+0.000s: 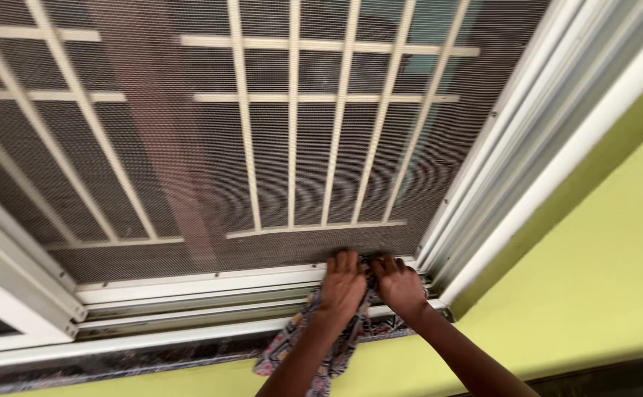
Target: The person wipes the white frame and the dark textured glass of a window using a patterned cloth.
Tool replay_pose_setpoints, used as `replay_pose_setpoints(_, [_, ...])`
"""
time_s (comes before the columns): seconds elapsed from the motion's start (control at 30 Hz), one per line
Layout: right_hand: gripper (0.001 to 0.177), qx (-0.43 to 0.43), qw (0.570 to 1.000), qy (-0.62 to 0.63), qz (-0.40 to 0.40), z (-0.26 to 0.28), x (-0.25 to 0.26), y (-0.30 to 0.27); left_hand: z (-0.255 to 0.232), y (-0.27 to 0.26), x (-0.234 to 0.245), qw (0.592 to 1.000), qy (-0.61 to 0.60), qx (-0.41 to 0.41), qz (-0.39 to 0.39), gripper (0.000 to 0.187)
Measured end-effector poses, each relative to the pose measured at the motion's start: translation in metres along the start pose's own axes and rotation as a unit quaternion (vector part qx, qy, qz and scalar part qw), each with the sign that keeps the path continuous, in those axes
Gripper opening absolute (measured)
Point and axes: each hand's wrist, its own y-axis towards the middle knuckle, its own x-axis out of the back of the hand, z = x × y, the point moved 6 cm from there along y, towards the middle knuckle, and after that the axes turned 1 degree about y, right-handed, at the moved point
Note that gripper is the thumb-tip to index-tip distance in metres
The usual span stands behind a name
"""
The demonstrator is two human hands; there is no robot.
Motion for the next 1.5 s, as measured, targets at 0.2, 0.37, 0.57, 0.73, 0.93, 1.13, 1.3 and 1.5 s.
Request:
replay_pose_setpoints(0.2, [0.048,-0.161,0.984,-0.076,-0.011,-0.054,-0.011,-0.031,-0.071,0.038,-0.029,0.991,0.016,-0.077,0.104,0.019])
replay_pose_setpoints(0.37, [0.051,-0.24,0.965,0.0,-0.101,-0.053,0.004,-0.038,-0.09,0.046,-0.035,0.994,0.06,-0.086,0.044,0.024])
replay_pose_setpoints(0.57, [0.04,-0.381,0.903,0.114,-0.16,-0.028,0.009,-0.041,-0.073,0.028,-0.04,0.998,0.022,-0.055,-0.022,0.021])
replay_pose_setpoints(0.73, [0.038,-0.402,0.896,0.112,-0.15,-0.009,0.003,-0.031,-0.045,0.015,-0.031,0.997,0.0,-0.04,-0.071,0.03])
replay_pose_setpoints(0.93, [0.039,-0.387,0.905,0.094,-0.149,0.012,0.009,-0.024,-0.033,0.001,-0.024,0.997,-0.021,-0.051,-0.045,0.028])
replay_pose_setpoints(1.13, [0.038,-0.408,0.897,0.124,-0.119,0.058,0.014,-0.006,0.008,-0.028,-0.026,0.999,-0.033,-0.027,-0.023,0.035])
replay_pose_setpoints(1.3, [0.033,-0.293,0.941,0.103,-0.134,0.116,0.018,0.025,0.065,-0.069,-0.032,0.999,-0.027,0.011,-0.027,0.045])
replay_pose_setpoints(1.5, [0.031,-0.192,0.965,0.136,-0.113,0.196,0.003,0.064,0.151,-0.122,-0.016,0.989,-0.057,0.112,-0.084,0.049])
